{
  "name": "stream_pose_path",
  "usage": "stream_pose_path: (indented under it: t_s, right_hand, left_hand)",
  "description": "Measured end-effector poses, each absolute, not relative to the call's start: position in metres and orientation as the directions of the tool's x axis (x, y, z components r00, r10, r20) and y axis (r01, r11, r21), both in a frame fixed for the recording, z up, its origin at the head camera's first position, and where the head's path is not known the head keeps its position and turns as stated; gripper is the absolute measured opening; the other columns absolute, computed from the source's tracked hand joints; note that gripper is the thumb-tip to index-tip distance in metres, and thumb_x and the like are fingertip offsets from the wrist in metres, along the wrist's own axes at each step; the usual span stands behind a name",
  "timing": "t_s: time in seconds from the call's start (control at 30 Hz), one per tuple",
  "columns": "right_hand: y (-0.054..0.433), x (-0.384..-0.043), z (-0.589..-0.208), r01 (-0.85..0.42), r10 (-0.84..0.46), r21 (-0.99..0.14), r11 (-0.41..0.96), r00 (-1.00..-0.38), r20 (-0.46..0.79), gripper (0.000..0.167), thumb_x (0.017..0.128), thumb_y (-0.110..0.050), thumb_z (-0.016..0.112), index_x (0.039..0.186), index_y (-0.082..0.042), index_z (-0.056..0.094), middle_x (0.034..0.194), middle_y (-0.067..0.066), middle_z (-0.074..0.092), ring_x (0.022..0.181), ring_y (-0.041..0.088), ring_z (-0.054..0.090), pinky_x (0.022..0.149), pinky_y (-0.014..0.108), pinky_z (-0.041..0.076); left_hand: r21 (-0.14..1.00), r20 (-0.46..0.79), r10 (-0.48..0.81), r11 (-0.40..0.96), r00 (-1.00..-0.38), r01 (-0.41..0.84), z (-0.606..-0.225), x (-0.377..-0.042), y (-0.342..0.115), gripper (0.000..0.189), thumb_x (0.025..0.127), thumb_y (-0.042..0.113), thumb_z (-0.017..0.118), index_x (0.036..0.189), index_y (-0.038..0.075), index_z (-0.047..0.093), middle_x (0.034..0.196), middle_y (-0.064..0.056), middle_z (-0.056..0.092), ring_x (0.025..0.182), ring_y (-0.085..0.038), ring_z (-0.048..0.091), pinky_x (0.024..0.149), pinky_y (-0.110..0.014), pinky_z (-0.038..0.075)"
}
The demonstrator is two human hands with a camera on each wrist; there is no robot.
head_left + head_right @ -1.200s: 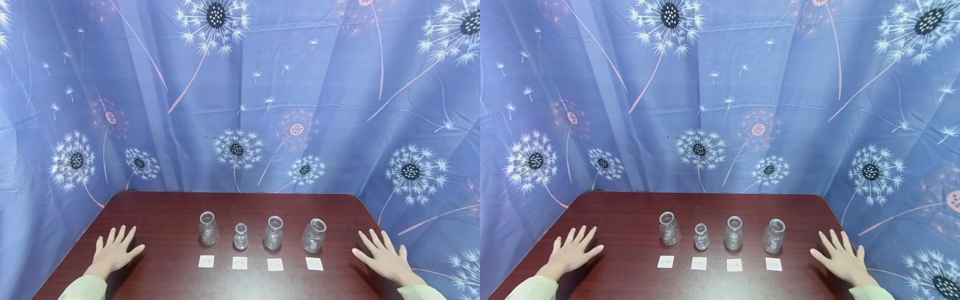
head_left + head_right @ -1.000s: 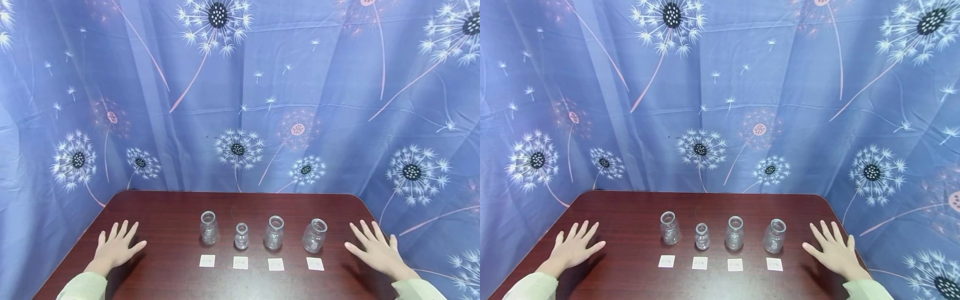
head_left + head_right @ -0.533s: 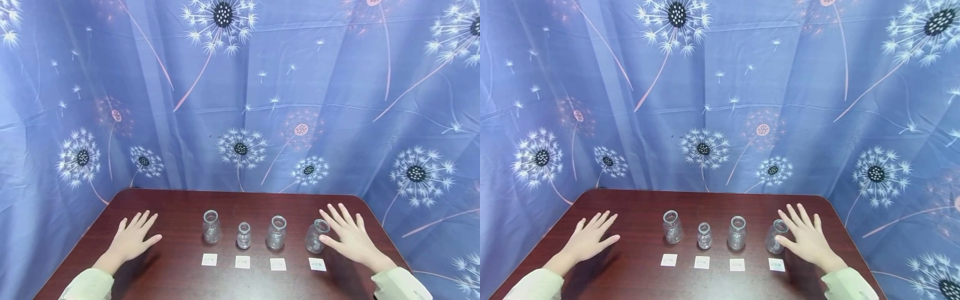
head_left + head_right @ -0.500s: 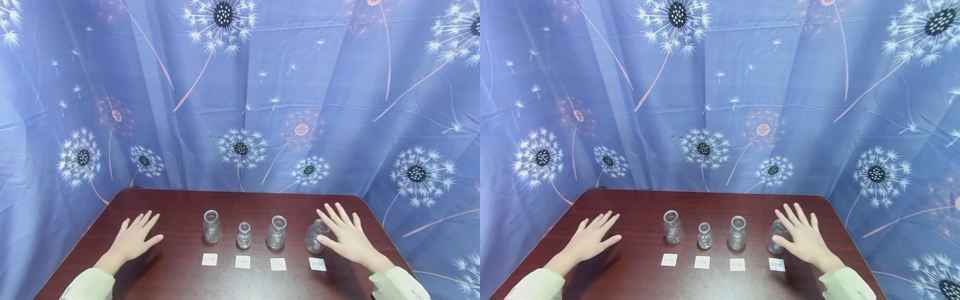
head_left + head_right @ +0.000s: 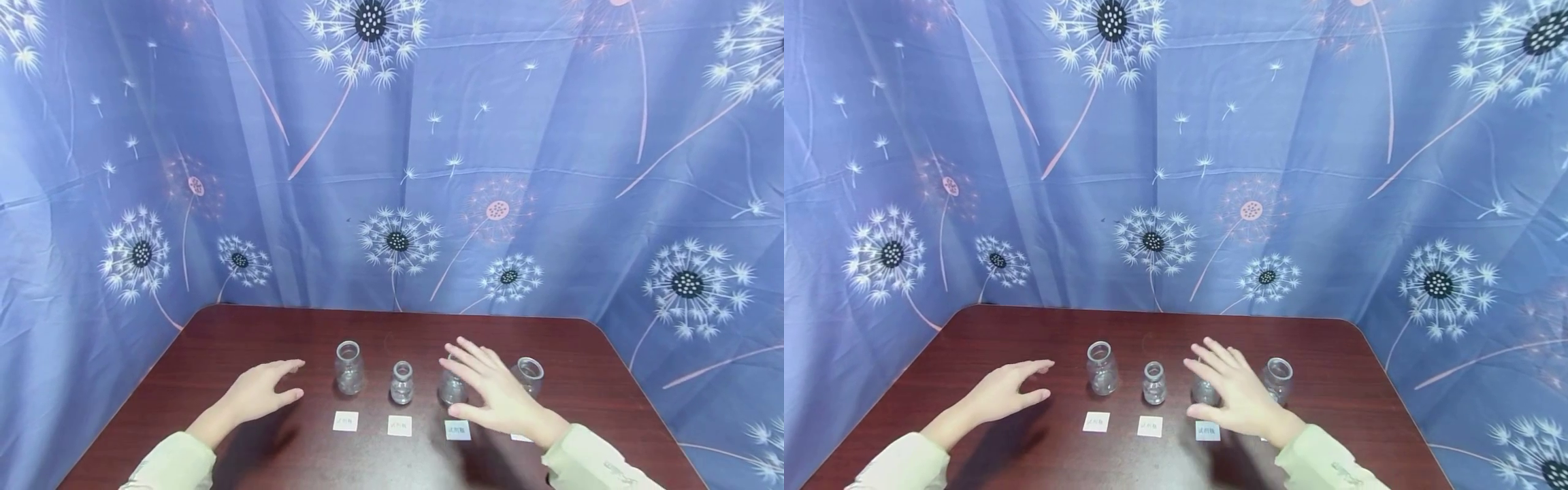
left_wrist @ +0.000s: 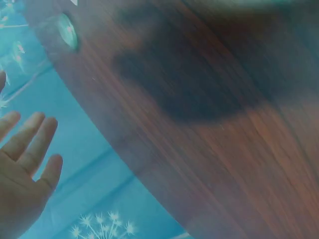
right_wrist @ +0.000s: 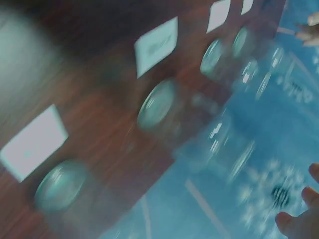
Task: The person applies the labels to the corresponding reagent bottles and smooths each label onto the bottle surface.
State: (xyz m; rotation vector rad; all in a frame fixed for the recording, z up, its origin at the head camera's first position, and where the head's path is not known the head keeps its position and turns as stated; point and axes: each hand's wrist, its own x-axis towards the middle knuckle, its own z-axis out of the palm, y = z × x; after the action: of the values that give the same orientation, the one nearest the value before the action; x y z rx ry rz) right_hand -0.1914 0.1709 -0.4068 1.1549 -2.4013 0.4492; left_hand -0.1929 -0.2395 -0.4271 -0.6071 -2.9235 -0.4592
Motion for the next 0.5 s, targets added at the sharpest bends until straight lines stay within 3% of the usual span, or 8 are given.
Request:
stream_pose_path:
  t_s: [0.1,0.3,0.5]
  right_hand:
    - [0.152,-0.188,-0.410,-0.825,-0.656,-0.163,0.542,-0.536,0.531,0.061,0.074,-0.048,0.062,0.125,-0.017,0.049,0.132,0.003,0.046,0.123,0.026,0.039,0.093,0.046,0.034]
    - [0.120,-0.185,-0.425,-0.826,-0.628,-0.369,0.426,-0.563,0.537,0.056,0.073,-0.035,0.068,0.121,-0.014,0.051,0.123,0.004,0.053,0.112,0.020,0.050,0.088,0.036,0.043]
    - [0.093,-0.189,-0.442,-0.748,-0.611,-0.608,0.268,-0.620,0.493,0.045,0.076,-0.021,0.067,0.114,-0.003,0.053,0.107,0.013,0.060,0.090,0.021,0.059,0.070,0.024,0.048]
  left_hand:
    - [0.398,0.140,0.387,0.821,-0.911,0.410,-0.430,-0.195,-0.234,0.044,0.076,0.032,0.065,0.114,0.011,0.057,0.099,-0.004,0.066,0.090,-0.019,0.062,0.075,-0.035,0.048]
    - [0.597,0.096,0.450,0.688,-0.888,0.413,-0.440,-0.198,-0.228,0.043,0.075,0.026,0.067,0.112,0.006,0.056,0.094,-0.011,0.066,0.083,-0.024,0.063,0.068,-0.025,0.049]
    - [0.727,0.039,0.465,0.594,-0.884,0.345,-0.451,-0.202,-0.223,0.046,0.075,0.019,0.068,0.113,-0.002,0.053,0.093,-0.015,0.065,0.080,-0.020,0.062,0.068,-0.022,0.048]
